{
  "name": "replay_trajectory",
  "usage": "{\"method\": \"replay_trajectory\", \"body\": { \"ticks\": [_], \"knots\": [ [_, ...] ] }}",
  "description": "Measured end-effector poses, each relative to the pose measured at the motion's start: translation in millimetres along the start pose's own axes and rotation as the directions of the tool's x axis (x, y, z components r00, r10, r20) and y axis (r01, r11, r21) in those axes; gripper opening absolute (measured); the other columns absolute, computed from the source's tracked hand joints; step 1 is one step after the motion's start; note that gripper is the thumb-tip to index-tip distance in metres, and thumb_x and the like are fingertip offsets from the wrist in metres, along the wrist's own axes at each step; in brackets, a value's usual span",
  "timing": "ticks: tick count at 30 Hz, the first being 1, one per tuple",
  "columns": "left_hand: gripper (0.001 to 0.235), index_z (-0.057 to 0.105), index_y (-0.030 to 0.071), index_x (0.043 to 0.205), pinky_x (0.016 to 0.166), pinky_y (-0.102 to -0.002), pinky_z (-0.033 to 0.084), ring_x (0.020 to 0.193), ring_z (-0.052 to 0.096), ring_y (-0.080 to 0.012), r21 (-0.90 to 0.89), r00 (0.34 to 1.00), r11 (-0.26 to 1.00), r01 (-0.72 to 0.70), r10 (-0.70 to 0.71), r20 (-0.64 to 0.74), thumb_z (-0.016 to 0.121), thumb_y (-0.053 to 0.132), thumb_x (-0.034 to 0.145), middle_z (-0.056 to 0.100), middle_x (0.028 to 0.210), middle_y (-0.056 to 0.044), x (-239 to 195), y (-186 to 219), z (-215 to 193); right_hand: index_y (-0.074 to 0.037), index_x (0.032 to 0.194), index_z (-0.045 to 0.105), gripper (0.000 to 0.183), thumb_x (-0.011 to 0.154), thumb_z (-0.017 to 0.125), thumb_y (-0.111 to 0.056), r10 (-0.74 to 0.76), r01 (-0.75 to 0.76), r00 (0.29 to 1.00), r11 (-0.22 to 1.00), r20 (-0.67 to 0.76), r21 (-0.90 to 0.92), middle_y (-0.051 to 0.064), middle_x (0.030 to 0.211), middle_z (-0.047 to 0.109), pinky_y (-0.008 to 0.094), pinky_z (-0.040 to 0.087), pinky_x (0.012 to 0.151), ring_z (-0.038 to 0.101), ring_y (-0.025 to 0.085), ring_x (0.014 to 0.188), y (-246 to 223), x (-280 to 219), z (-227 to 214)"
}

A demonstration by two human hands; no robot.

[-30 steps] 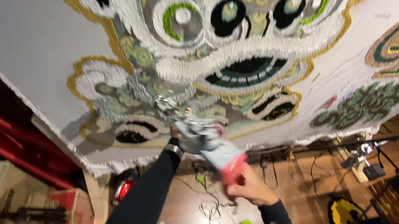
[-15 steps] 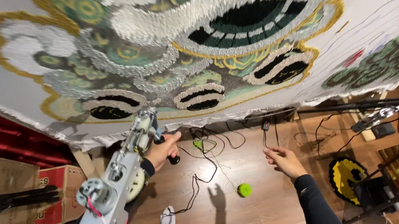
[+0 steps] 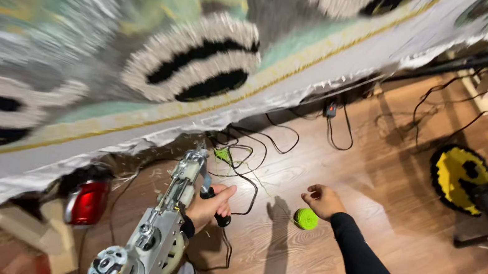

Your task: The person uses a handheld tufting gun to apply green yarn to a large canvas featuring a cartoon character design. They guide the tool along the contours of the character's eye and facial features, occasionally pausing to adjust the yarn feed or inspect the work.

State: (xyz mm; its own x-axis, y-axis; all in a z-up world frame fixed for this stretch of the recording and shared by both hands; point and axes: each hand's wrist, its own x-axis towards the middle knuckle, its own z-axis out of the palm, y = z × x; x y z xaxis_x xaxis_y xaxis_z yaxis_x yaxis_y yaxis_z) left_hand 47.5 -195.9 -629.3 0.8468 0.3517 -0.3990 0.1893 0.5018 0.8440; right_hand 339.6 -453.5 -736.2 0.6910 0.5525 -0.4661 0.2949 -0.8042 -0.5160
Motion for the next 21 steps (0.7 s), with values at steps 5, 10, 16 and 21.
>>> {"method": "replay_trajectory", "body": {
  "ticks": [5,10,16,21],
  "knots": [
    [0.046,0.05,0.009,0.063,0.054,-0.028,0.044,0.05,0.052,-0.0116,0.132,0.998,0.991,0.032,-0.039,0.049,0.065,0.03,0.101,0.051,0.052,-0.001,94,-88,-37,-0.01,0.114,0.076,0.04,0.084,0.076,-0.037,0.014,-0.018,0.997,0.998,-0.076,-0.058,0.012,0.103,0.077,0.039,0.058,0.09,0.075,0.027,0.097,54,80,123],
    [0.039,0.062,0.005,0.074,0.049,-0.026,0.042,0.047,0.051,-0.009,0.228,0.996,0.972,0.055,-0.068,0.051,0.064,0.032,0.102,0.054,0.056,0.0,163,-159,-87,-0.01,0.116,0.074,0.036,0.089,0.071,-0.033,-0.059,0.059,0.993,0.998,-0.102,-0.01,0.014,0.101,0.078,0.041,0.058,0.088,0.075,0.03,0.095,47,165,212],
    [0.025,0.076,0.006,0.102,0.047,-0.023,0.043,0.048,0.053,-0.0065,0.312,0.995,0.945,-0.098,0.083,0.061,0.061,0.027,0.102,0.064,0.074,0.001,202,-210,-137,-0.009,0.115,0.073,0.038,0.084,0.071,-0.032,-0.224,0.251,0.934,0.965,-0.278,0.069,0.017,0.1,0.075,0.045,0.057,0.082,0.072,0.035,0.093,13,255,300],
    [0.029,0.074,0.008,0.126,0.049,-0.023,0.046,0.055,0.054,-0.0064,0.307,0.997,0.949,-0.073,0.065,0.036,0.064,0.021,0.102,0.068,0.094,-0.003,207,-220,-156,-0.017,0.087,0.081,0.02,0.077,0.076,-0.033,-0.28,0.217,0.884,0.955,-0.375,-0.204,0.018,0.1,0.07,0.05,0.054,0.073,0.067,0.042,0.092,-2,289,349]
  ]
}}
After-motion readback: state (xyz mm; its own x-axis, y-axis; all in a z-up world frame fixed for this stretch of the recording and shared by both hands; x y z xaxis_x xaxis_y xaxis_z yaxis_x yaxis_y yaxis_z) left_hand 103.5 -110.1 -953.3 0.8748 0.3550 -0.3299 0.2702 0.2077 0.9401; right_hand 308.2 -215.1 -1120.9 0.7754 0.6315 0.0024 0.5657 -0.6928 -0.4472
